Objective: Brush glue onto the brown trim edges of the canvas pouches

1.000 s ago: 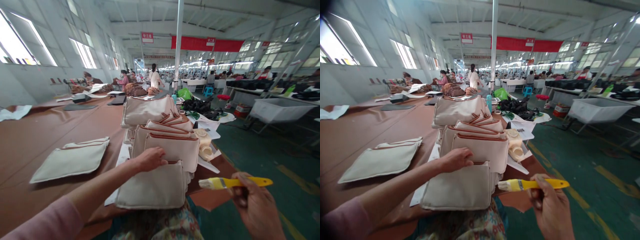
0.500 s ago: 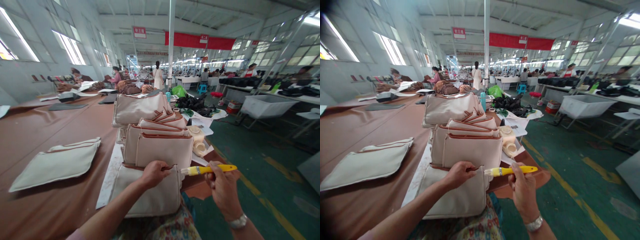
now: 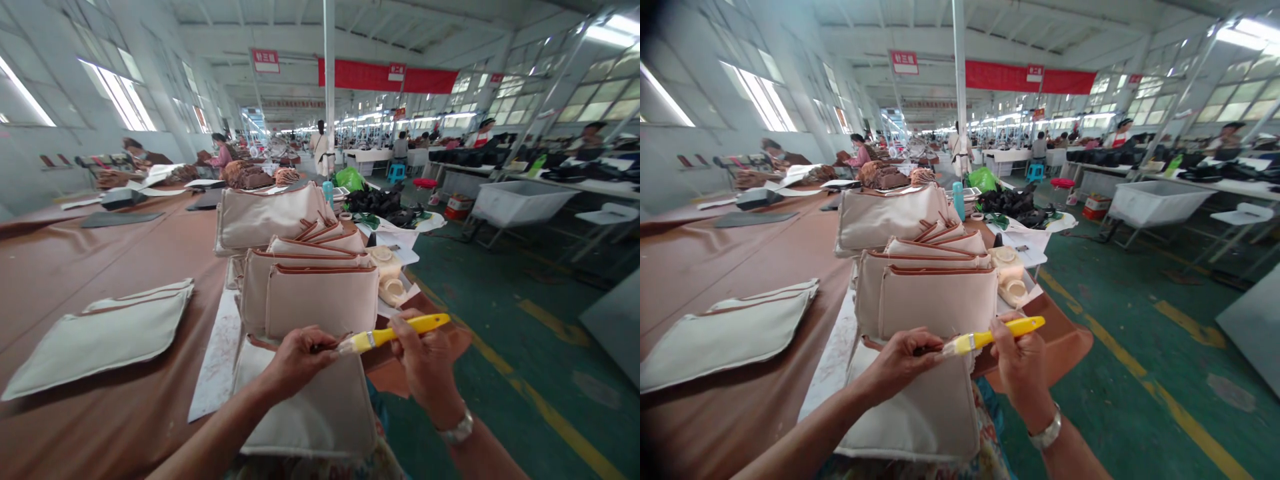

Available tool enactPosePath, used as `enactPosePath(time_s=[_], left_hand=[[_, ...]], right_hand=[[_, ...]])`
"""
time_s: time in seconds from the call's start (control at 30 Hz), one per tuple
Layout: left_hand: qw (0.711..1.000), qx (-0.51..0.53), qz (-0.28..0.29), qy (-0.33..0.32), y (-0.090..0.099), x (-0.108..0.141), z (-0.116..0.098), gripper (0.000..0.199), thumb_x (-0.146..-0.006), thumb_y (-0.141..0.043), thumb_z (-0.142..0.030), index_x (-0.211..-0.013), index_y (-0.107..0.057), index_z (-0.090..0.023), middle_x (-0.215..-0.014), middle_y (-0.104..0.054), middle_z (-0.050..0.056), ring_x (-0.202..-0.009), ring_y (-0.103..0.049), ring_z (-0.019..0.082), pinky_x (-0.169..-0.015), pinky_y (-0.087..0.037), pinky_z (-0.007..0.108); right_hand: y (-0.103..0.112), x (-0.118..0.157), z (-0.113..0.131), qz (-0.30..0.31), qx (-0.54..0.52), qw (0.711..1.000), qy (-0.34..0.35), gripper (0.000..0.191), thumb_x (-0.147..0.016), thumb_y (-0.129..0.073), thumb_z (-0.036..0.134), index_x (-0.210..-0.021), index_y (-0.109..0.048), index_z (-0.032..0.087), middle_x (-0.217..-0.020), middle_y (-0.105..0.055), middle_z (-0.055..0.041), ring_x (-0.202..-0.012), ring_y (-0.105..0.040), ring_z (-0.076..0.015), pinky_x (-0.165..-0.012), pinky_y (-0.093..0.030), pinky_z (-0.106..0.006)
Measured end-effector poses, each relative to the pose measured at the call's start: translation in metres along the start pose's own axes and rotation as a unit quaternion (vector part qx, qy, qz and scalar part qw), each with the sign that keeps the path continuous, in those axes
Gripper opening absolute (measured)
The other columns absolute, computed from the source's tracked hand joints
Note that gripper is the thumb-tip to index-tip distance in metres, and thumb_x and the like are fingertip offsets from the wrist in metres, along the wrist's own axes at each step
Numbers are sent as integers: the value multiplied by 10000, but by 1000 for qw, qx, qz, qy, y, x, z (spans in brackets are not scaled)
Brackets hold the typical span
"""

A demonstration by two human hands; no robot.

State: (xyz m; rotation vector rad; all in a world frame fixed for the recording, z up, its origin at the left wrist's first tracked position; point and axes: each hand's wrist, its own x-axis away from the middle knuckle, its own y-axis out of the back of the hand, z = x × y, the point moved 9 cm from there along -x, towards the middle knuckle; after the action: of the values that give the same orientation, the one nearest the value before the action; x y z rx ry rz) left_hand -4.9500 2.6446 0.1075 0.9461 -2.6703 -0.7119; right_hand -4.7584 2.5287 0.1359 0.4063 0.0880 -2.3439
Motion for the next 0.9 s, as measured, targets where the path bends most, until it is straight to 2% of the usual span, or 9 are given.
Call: enactPosePath(time_s=[0.07,0.13,0.23,0.33,0.43,0.53,0.7,0.83,0.9], left_hand=[[999,-23,-4,-34,0,6,-11,219,-879,-631,-352,-904,-767,-182,-807,-610,16,-769,-579,145,-690,-389,235],[997,-45,-18,-62,2,14,-19,263,-925,-591,-384,-882,-754,-183,-775,-597,12,-740,-570,133,-683,-383,236],[986,-86,-76,-118,7,30,-32,225,-949,-572,-331,-876,-730,-188,-757,-592,9,-688,-554,116,-632,-374,230],[944,-169,-134,-250,7,54,-60,121,-944,-584,-225,-926,-699,-194,-768,-613,10,-682,-545,122,-619,-364,245],[880,-286,-134,-355,-7,77,-82,85,-955,-562,-184,-947,-647,-188,-758,-620,4,-640,-489,140,-603,-323,291],[837,-373,-131,-379,-12,88,-89,74,-956,-550,-170,-927,-616,-187,-728,-605,-2,-599,-415,159,-571,-250,329],[818,-396,-121,-399,-11,97,-88,97,-963,-508,-152,-981,-602,-169,-772,-617,14,-610,-406,164,-579,-226,345],[808,-402,-134,-409,-10,99,-87,88,-959,-514,-140,-926,-591,-165,-761,-610,12,-607,-406,158,-579,-220,346],[804,-407,-140,-410,-10,100,-91,84,-955,-523,-146,-906,-589,-165,-741,-596,6,-599,-408,155,-568,-216,347]], right_hand=[[-2,0,2,7,46,999,11,367,-883,-603,519,-784,-613,165,-527,-542,16,-474,-505,-130,-477,-401,-241],[10,-4,1,-31,69,997,17,367,-870,-620,519,-786,-624,161,-526,-544,14,-472,-497,-126,-479,-403,-241],[33,-11,-6,-80,-13,996,-21,343,-858,-649,499,-794,-615,163,-525,-506,31,-442,-443,-104,-417,-336,-221],[39,-13,-8,-77,-138,984,-76,325,-827,-700,467,-773,-591,166,-500,-438,59,-398,-364,-70,-378,-251,-193],[23,-4,0,-21,-194,974,-116,307,-830,-706,435,-758,-572,168,-489,-412,68,-394,-334,-51,-378,-225,-175],[7,13,9,38,-195,970,-138,285,-843,-689,416,-763,-576,167,-497,-424,60,-412,-336,-48,-382,-226,-162],[8,29,14,123,-156,964,-175,285,-826,-714,424,-779,-595,170,-560,-467,42,-450,-374,-55,-404,-293,-160],[31,16,23,29,-156,977,-139,261,-831,-708,410,-775,-598,181,-534,-447,47,-432,-356,-55,-383,-248,-158],[24,16,27,35,-133,984,-112,265,-855,-681,433,-791,-620,183,-526,-455,41,-442,-374,-64,-389,-261,-161]])
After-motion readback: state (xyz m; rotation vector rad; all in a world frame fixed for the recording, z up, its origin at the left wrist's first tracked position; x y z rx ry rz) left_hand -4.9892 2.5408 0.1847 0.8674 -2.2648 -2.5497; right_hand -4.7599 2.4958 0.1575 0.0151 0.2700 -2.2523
